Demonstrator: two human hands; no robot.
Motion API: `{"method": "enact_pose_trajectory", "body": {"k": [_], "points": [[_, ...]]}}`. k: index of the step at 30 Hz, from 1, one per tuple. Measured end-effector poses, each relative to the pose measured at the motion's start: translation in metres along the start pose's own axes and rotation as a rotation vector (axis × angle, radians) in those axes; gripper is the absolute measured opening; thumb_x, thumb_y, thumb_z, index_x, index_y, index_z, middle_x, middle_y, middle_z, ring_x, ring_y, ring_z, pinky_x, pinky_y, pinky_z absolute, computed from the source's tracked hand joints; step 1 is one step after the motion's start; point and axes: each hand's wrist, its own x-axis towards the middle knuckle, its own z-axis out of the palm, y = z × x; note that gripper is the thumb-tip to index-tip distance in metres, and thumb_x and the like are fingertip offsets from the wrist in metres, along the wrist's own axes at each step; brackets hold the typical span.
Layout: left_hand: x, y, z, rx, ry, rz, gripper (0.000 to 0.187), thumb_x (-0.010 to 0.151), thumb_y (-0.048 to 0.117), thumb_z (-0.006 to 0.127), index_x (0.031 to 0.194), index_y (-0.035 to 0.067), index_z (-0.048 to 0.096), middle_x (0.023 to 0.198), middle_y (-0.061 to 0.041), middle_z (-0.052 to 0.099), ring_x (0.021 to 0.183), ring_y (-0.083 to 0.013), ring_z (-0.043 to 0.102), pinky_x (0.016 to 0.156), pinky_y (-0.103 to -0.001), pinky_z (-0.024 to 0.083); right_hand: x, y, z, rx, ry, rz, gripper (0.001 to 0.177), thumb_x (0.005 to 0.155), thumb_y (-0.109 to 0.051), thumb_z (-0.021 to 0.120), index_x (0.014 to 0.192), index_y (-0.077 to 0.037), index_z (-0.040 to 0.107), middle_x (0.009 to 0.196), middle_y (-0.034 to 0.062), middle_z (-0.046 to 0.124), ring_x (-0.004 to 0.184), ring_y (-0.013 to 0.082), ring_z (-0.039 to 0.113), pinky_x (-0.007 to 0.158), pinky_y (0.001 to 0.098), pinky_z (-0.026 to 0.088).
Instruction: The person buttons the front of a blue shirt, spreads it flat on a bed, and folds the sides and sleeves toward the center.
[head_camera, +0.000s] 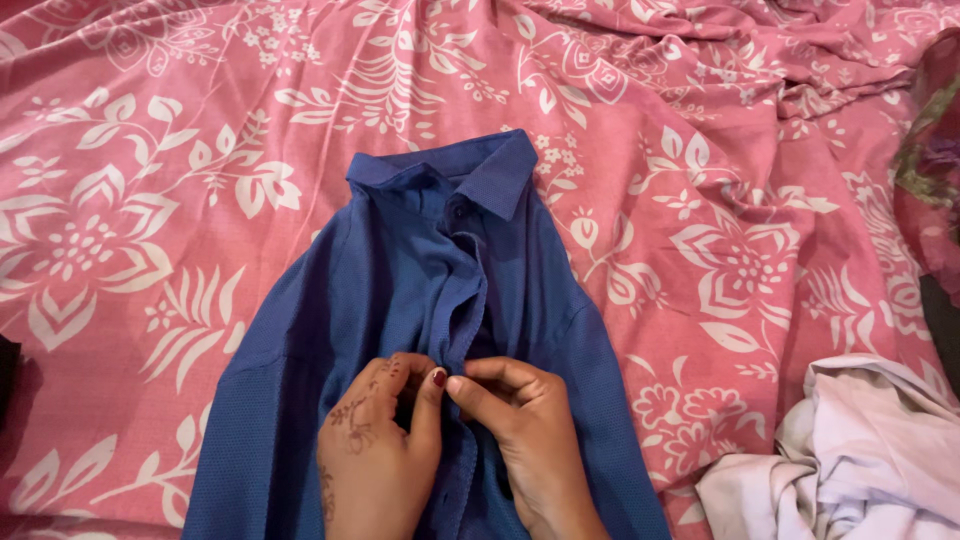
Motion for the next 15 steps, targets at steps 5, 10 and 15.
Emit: {"method": "enact_pose_trajectory", "body": {"k": [5,10,15], "points": [[-0.003,0.006,0.001,0.066,0.092,0.079,0.013,0.089,0.026,0.067,0.089,0.013,0.072,0.081,-0.001,0.072,0.069,-0.0245,0.070,0.061,-0.038,0.053,0.000,0.003,0.001,-0.019,0.022,-0.022,0.011,0.083,-0.003,0.079,0.091,0.003,0.076,0.079,0.0052,0.075,0.070,0.0104,0.066,0.069,0.0252,0.053],[-0.003,0.013,-0.005,0.093,0.072,0.013,0.014,0.088,0.028,0.067,0.092,0.015,0.073,0.080,0.000,0.072,0.068,-0.0227,0.071,0.059,-0.038,0.053,-0.001,0.004,0.000,0.005,0.004,-0.047,0.011,0.085,-0.004,0.077,0.093,0.003,0.077,0.080,0.0058,0.074,0.072,0.0109,0.066,0.071,0.0254,0.054],[-0.002,0.008,-0.005,0.095,0.055,-0.033,0.016,0.086,0.029,0.069,0.094,0.016,0.075,0.082,0.000,0.073,0.067,-0.0223,0.072,0.058,-0.037,0.053,0.005,0.010,-0.001,0.246,0.023,0.086,0.022,0.095,-0.017,0.066,0.097,0.003,0.074,0.080,0.0092,0.074,0.071,0.0152,0.070,0.069,0.0302,0.058]]}}
